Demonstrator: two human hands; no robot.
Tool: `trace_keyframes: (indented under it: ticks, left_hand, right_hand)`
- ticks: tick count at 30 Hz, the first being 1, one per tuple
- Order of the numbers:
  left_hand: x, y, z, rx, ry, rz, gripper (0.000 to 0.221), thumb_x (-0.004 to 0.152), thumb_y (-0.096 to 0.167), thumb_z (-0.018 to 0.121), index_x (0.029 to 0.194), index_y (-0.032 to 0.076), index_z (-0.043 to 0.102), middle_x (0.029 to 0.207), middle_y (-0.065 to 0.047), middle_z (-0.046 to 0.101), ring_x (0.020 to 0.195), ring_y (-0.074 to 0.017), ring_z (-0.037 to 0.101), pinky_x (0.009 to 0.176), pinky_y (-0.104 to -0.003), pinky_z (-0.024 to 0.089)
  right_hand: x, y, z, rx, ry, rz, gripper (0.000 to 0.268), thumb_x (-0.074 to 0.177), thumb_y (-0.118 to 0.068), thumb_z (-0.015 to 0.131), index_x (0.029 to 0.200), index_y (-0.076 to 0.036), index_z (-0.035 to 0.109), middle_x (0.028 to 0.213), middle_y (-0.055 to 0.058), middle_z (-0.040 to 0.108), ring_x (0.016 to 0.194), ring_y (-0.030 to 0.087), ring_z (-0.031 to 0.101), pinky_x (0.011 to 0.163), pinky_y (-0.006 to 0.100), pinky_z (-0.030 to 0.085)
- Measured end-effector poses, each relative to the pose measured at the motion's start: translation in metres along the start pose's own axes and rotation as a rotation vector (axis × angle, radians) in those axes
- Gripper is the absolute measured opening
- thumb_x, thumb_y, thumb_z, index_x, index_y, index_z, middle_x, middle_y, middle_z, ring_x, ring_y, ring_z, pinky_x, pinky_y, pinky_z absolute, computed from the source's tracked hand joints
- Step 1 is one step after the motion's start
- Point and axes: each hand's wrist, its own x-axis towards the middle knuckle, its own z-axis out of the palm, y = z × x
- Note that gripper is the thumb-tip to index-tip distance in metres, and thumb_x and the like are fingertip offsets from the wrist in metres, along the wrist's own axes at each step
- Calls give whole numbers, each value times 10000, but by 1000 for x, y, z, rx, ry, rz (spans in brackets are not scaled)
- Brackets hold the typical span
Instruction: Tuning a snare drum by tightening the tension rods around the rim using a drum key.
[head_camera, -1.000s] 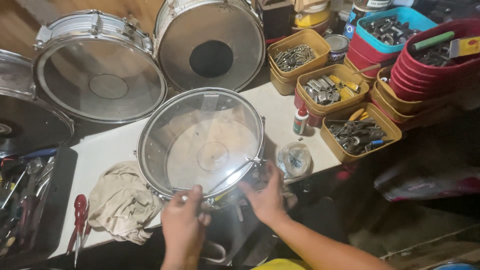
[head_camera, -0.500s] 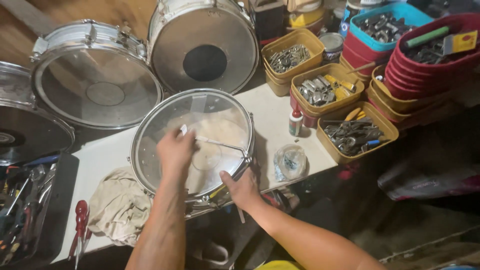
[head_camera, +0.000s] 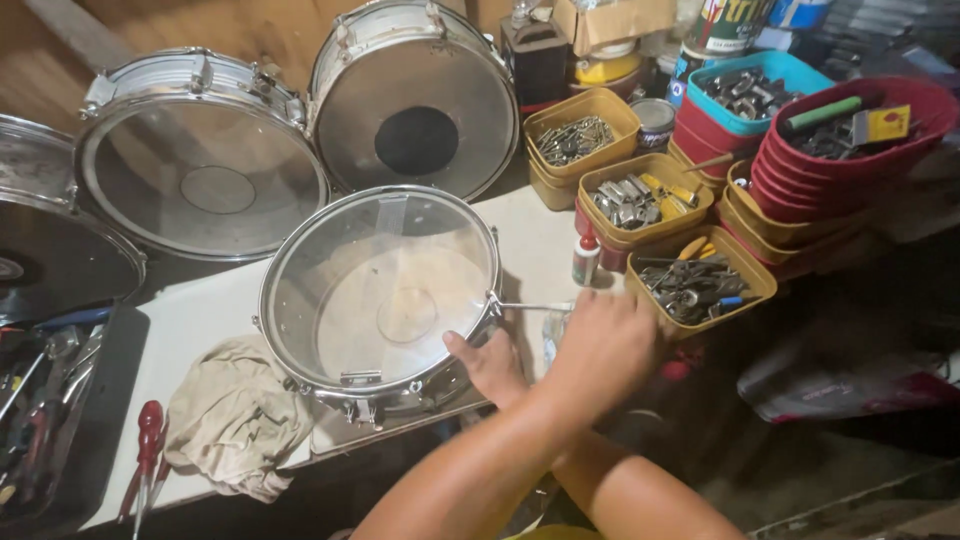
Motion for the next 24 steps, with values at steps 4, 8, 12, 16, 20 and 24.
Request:
trace_keyframes:
  ticks: [4, 8, 12, 16, 20, 24]
  left_hand:
    - [-56, -6, -95, -268, 262, 155, 121, 936, 133, 732, 975, 24, 696, 974, -204, 659, 930, -363, 697, 1026, -507, 496]
    - [-169, -70, -71, -944, 194, -218, 263, 1036, 67, 485, 1156, -101, 649, 1111, -298, 673, 1081, -446, 661, 1072, -600, 422]
    - [-153, -113, -178, -41, -14, -617, 307, 863, 231, 732, 1159, 151, 728, 1023, -115, 723, 1021, -344, 714, 919, -451, 549]
    - [-82, -168, -188, -166, -141, -1314, 506, 923, 448, 597, 1323, 152, 687, 888, 15, 796, 744, -116, 687, 766, -299, 530]
    - [-6, -213, -136, -189, -58, -1323, 330, 801, 472, 600, 904, 259, 829, 708, 54, 759, 786, -80, 693, 739, -306, 484]
    - [28, -254, 21, -15, -15, -912, 287, 798, 247, 523, 814, 72, 749, 827, -207, 729, 803, -438, 681, 690, -509, 492]
  right_hand:
    - [-26, -42, -11, 11, 97, -74, 1030, 814, -764, 645, 1358, 107, 562, 1350, 313, 628, 1320, 433, 556, 1163, 551, 385]
    - [-44, -93, -14, -117, 152, 313, 1006, 887, -680, 659, 1517, 71, 431, 1480, 226, 572, 1431, 273, 497, 1256, 386, 300]
    - [-16, -36, -7, 118, 101, 0, 1120, 675, -790, 738, 1376, 68, 580, 1353, 270, 638, 1347, 386, 555, 1145, 518, 439]
    - [5, 8, 25, 121, 27, 44, 1336, 640, -867, 554, 1530, 59, 185, 1590, 245, 259, 1471, 376, 259, 1195, 487, 224]
    - [1, 3, 16, 119, 51, -250, 1268, 716, -857, 470, 1600, 3, 174, 1670, 239, 205, 1571, 391, 89, 1274, 488, 26]
    - [-2, -11, 11, -21, -58, 70, 1537, 447, -1032, 327, 1458, 126, 343, 1499, 337, 443, 1392, 459, 457, 1143, 552, 346]
